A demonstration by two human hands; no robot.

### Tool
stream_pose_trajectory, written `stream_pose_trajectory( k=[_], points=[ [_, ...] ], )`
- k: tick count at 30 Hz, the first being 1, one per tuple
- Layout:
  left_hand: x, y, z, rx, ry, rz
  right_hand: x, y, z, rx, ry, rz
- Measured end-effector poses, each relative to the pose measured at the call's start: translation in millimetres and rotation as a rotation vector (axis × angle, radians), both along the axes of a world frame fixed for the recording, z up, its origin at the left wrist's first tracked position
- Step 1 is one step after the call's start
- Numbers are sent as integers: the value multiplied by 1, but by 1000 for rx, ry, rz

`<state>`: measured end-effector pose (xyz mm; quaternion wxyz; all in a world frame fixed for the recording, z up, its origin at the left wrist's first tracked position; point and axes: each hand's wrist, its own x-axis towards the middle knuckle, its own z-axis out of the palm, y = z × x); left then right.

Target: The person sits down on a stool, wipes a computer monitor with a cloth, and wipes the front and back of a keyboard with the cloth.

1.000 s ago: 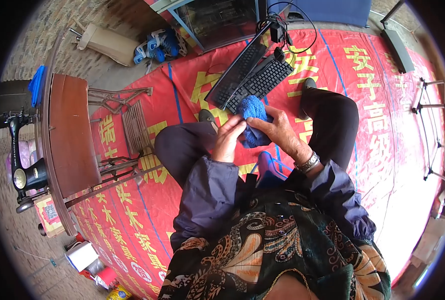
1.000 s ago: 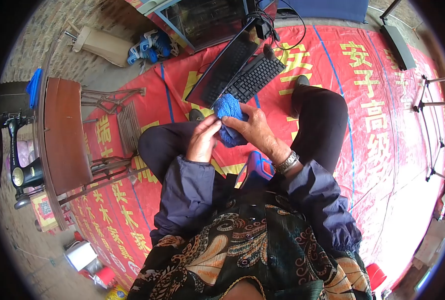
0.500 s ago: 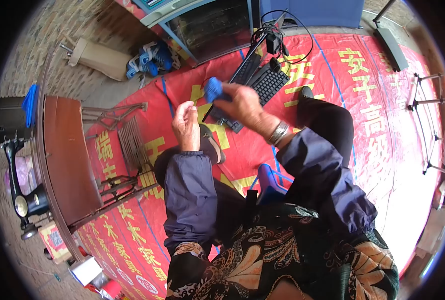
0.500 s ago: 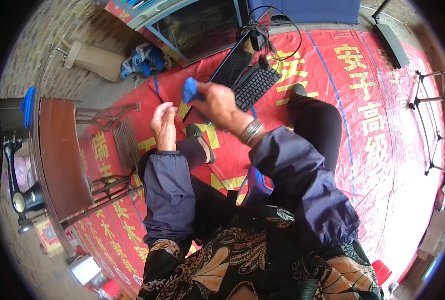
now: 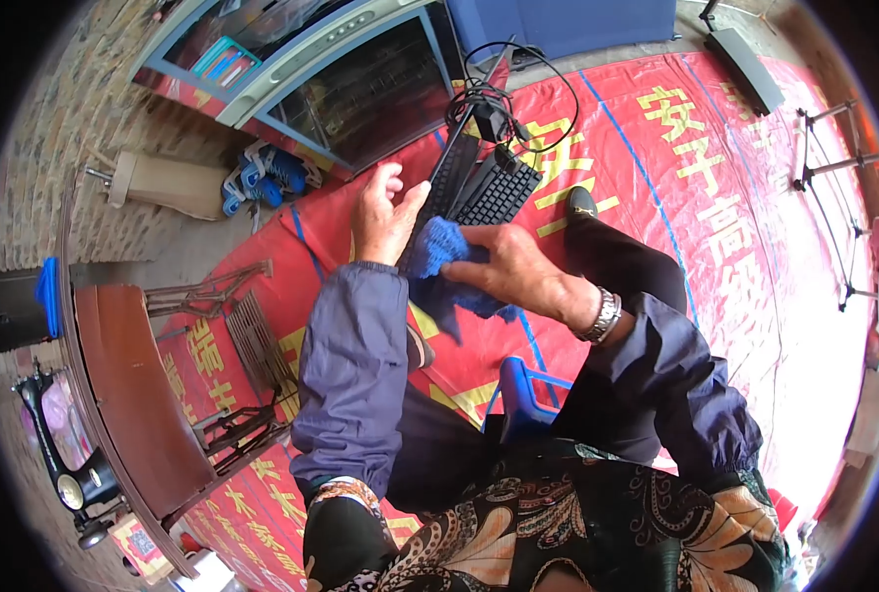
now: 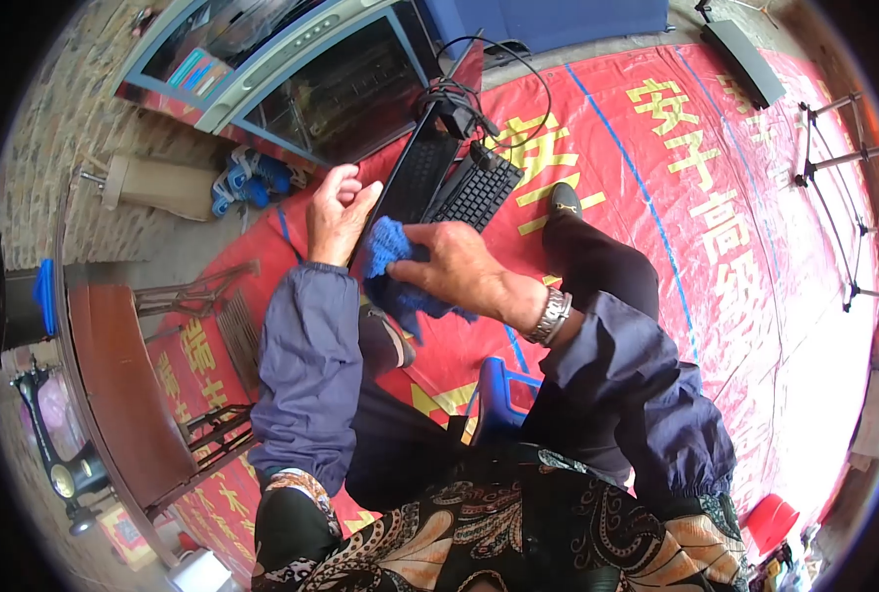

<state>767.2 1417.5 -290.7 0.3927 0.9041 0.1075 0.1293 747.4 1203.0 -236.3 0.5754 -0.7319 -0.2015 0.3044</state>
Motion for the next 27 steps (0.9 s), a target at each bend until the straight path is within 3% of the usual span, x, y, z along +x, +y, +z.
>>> stream_pose_trajectory(
  k=[1, 5, 10, 12, 16, 21, 27],
  points=[
    [14, -7, 5, 106, -23, -47, 8, -9, 6, -4, 108, -54],
    [74, -39, 20, 444, -138, -215, 26, -46, 2, 101, 116, -279],
    [149, -77, 36, 548, -10, -392, 45, -78, 17, 149, 56, -397],
    [181, -89, 39, 601, 4, -441, 49, -88, 22, 209, 158, -444],
    [242, -98, 19, 720, -63, -490, 44, -92, 17, 340, 287, -396],
    [279, -113, 5, 805, 38, -589, 36, -90, 12, 247, 119, -232],
    [290, -100, -6, 802, 208, -670, 28, -87, 10, 296, 75, -254]
  ],
)
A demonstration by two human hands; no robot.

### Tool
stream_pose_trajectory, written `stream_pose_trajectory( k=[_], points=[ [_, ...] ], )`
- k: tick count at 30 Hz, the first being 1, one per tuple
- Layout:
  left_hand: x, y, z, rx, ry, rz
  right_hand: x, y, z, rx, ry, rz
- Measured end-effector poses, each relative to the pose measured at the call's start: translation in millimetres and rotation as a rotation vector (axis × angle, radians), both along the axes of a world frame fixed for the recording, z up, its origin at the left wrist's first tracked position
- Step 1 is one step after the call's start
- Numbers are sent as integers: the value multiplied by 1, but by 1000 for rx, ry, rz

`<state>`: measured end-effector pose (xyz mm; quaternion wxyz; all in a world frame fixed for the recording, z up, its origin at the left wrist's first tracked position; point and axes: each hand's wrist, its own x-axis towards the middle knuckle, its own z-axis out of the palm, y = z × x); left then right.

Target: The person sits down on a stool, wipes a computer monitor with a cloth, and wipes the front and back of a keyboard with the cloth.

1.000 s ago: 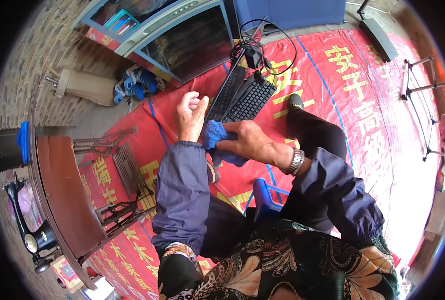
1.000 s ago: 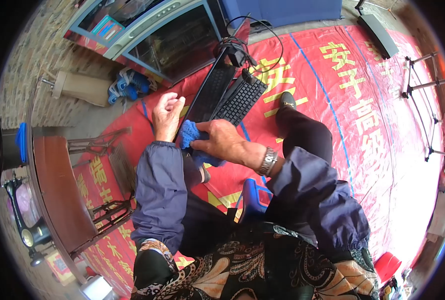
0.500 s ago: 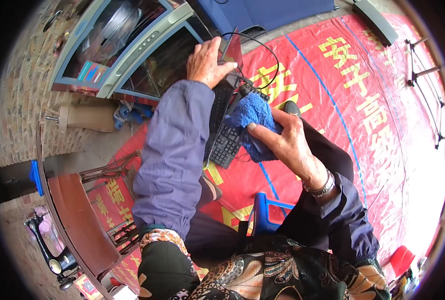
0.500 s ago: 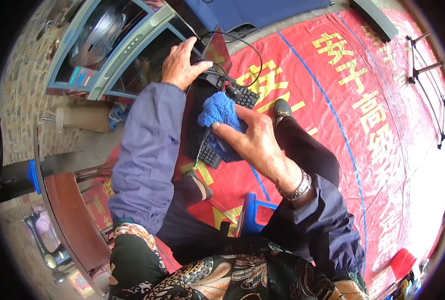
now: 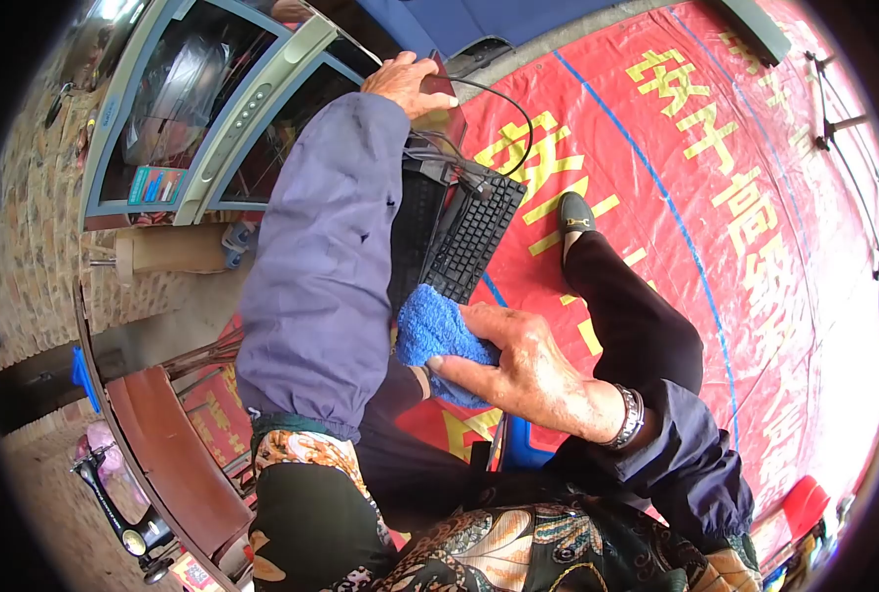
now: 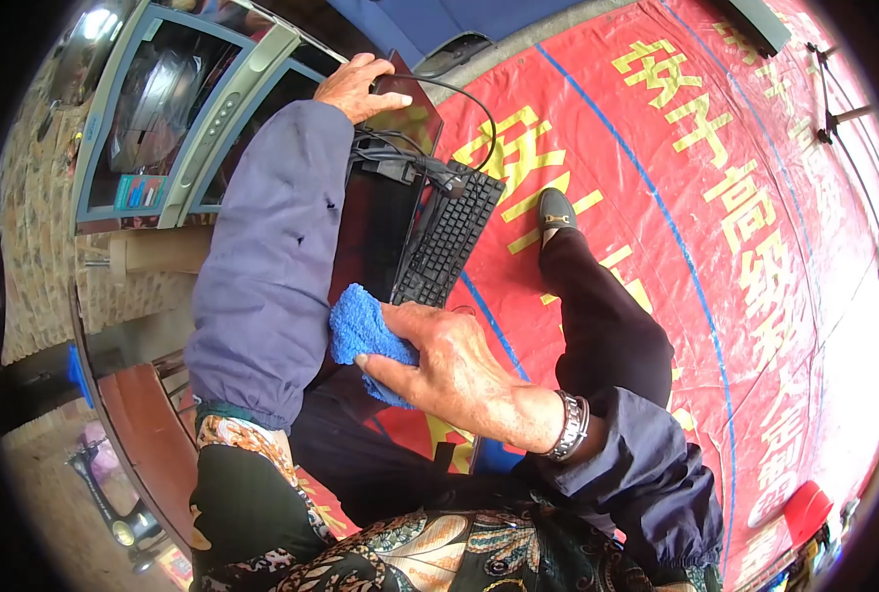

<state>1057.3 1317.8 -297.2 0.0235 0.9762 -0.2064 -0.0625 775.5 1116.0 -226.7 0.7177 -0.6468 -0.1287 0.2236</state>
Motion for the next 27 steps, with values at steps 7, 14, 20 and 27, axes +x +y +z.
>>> stream_pose_trajectory(
  k=[7, 14, 20, 27],
  points=[
    [-43, 23, 7, -92, 100, -38, -1, 1, -4, -35, -49, -25],
    [-96, 34, 4, -73, 17, -53, 0, 1, -4, -110, -76, 27],
    [-97, 33, -2, -147, -53, -19, -1, 8, -10, -132, -88, 9],
    [-88, 34, -2, -101, -9, -47, -1, 14, -10, -78, -47, -41]
  ],
)
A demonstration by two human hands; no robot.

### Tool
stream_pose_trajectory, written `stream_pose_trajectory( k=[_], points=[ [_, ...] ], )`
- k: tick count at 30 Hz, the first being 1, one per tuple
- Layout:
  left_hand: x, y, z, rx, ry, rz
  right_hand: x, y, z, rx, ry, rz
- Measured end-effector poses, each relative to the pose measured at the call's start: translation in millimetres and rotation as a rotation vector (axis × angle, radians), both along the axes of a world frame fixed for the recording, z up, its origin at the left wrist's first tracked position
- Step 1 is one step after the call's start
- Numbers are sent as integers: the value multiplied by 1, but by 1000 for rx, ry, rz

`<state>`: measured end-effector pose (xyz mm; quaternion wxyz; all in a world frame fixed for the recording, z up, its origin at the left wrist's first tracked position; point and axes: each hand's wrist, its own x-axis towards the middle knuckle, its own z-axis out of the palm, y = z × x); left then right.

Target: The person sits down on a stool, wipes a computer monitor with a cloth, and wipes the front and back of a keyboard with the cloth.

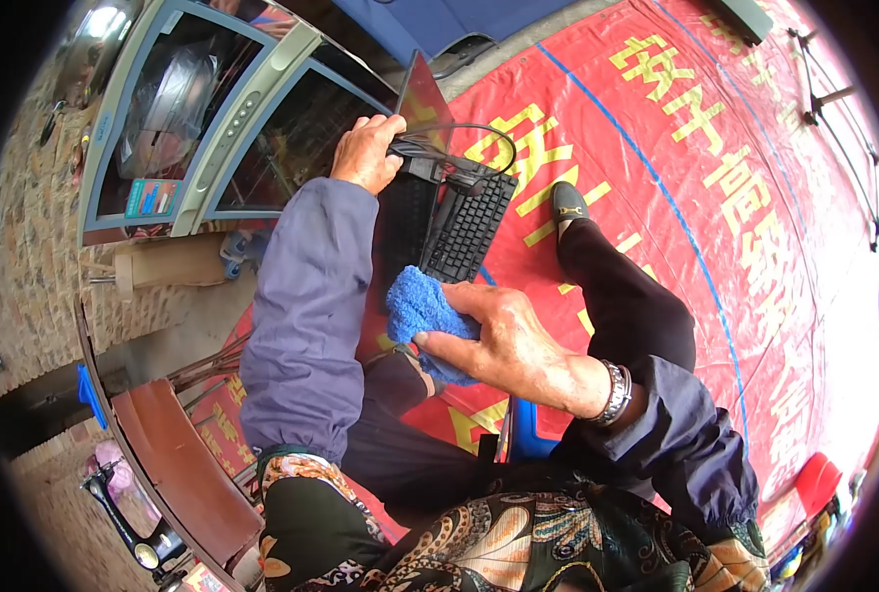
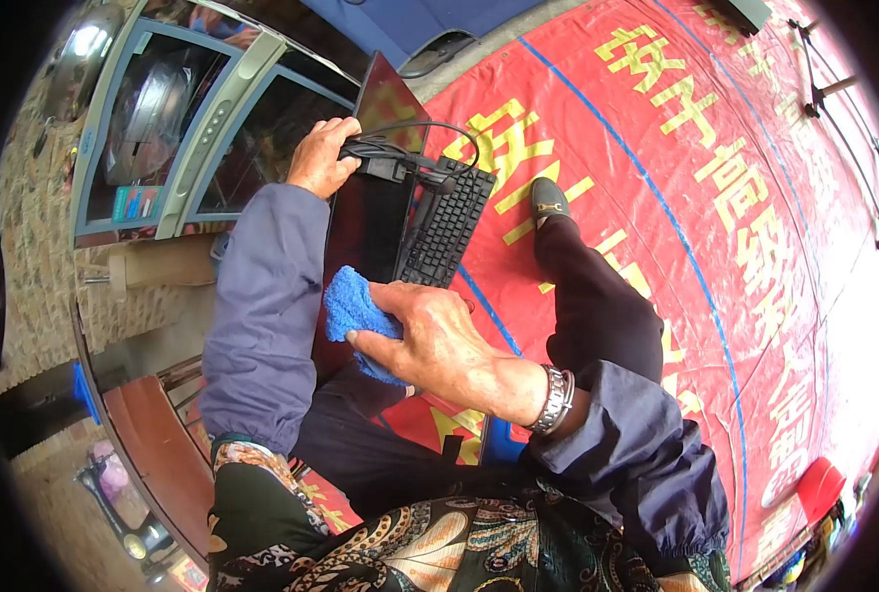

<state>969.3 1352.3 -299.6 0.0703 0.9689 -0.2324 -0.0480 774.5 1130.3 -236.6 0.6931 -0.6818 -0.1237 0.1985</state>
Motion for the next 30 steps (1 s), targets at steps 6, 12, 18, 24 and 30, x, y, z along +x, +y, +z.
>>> stream_pose_trajectory(
  k=[6, 12, 18, 24, 30],
  points=[
    [-21, 1, -5, -25, -192, -53, 0, -1, 2, -2, -50, 50],
    [-40, 4, -6, -34, -294, -56, 2, 0, 0, -4, -63, 45],
    [-54, 6, -9, -131, -328, -20, 1, 6, -1, 15, -43, 12],
    [-63, 7, -12, -183, -376, 13, 5, 5, 3, 55, 13, -28],
    [-68, 8, -22, -296, -384, 76, 20, -3, 8, 136, 17, -92]
  ],
)
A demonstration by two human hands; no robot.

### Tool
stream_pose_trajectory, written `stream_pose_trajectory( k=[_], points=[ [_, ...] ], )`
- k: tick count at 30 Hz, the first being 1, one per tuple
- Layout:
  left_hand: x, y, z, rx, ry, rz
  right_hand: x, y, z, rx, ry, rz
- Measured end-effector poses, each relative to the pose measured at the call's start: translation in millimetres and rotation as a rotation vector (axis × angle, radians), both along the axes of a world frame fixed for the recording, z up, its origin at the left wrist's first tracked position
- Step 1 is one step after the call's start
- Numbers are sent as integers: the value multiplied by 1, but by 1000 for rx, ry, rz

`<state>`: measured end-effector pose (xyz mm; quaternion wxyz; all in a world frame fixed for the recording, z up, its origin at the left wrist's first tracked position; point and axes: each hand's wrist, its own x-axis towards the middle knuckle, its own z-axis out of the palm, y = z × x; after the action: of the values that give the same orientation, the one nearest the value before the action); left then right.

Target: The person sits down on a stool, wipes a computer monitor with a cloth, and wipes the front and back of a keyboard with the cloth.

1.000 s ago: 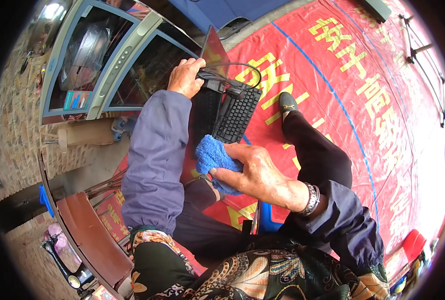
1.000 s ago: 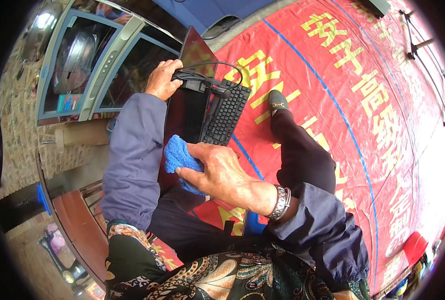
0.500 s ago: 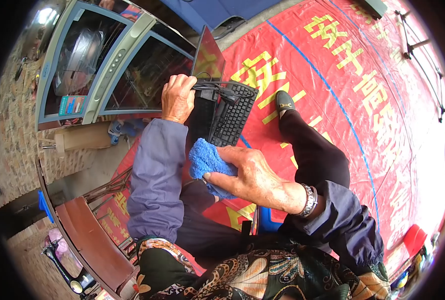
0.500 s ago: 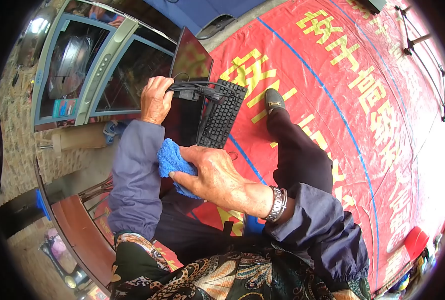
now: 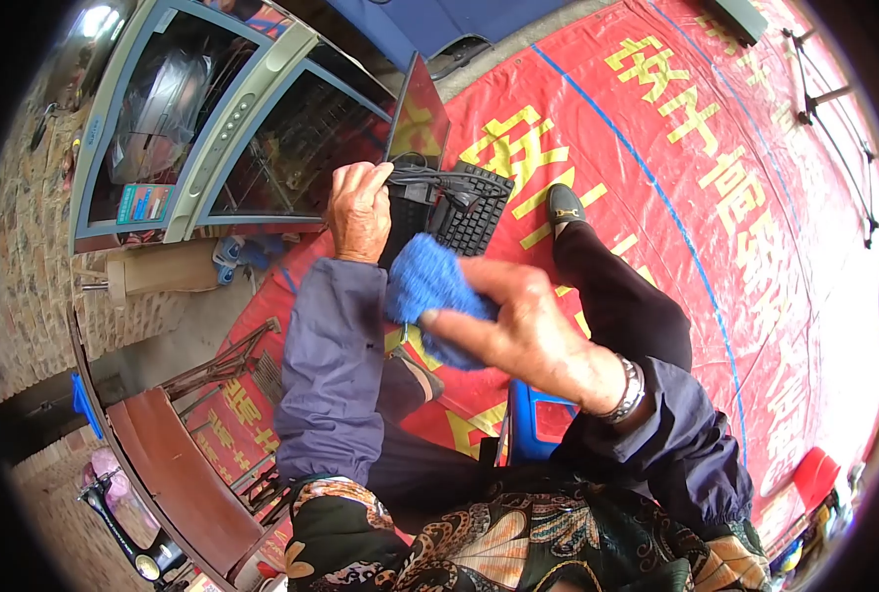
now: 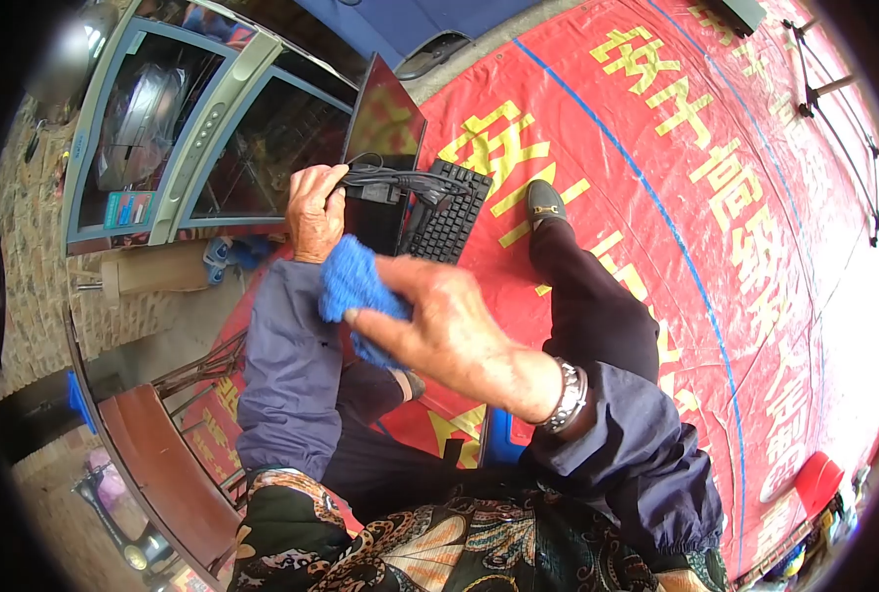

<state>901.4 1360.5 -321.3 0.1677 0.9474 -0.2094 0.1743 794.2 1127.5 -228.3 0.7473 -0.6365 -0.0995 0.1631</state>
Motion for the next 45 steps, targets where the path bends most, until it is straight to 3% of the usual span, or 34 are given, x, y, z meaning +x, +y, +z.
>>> stream_pose_trajectory(
  k=[2, 4, 6, 8, 12, 14, 17, 22, 24, 30, 32, 34, 37, 40, 42, 45],
  points=[
    [-1, -1, -4, -43, -46, -9, 15, -10, 11, 46, 147, -71],
    [-4, -3, -11, -87, -47, 32, 41, -20, 18, 13, 69, -177],
    [-4, -3, -15, -49, -112, 13, 71, -32, 42, -113, -122, -256],
    [-6, -4, -16, -70, -124, -3, 112, -27, 23, -430, -549, -355],
    [-5, -8, -12, -111, -67, 32, 174, 20, -23, -673, -1029, -237],
    [-5, -8, -15, -122, -70, 27, 185, 52, -55, -720, -1097, -80],
    [-5, -8, -13, -134, -48, 75, 185, 76, -84, -839, -1103, 80],
    [2, -12, -13, -171, -28, 69, 194, 72, -89, -921, -1112, 75],
    [3, -10, -14, -137, -30, 66, 210, 70, -95, -1060, -1118, -33],
    [2, -10, -17, -104, -16, 95, 307, 48, -135, -1051, -1343, -393],
    [2, -11, -17, -115, -8, 100, 320, 38, -112, -1127, -947, -237],
    [0, -10, -17, -129, 0, 103, 329, 21, -110, -1166, -630, -263],
    [-3, -3, -18, -163, -33, 124, 324, -9, -106, -927, -480, -353],
    [-2, -6, -17, -157, -3, 107, 263, 7, -69, -766, -526, -229],
    [-3, -8, -16, -156, -1, 112, 242, 30, -92, -853, -942, -191],
    [-2, -4, -16, -175, -30, 95, 219, 54, -107, -742, -1000, 8]
  ],
)
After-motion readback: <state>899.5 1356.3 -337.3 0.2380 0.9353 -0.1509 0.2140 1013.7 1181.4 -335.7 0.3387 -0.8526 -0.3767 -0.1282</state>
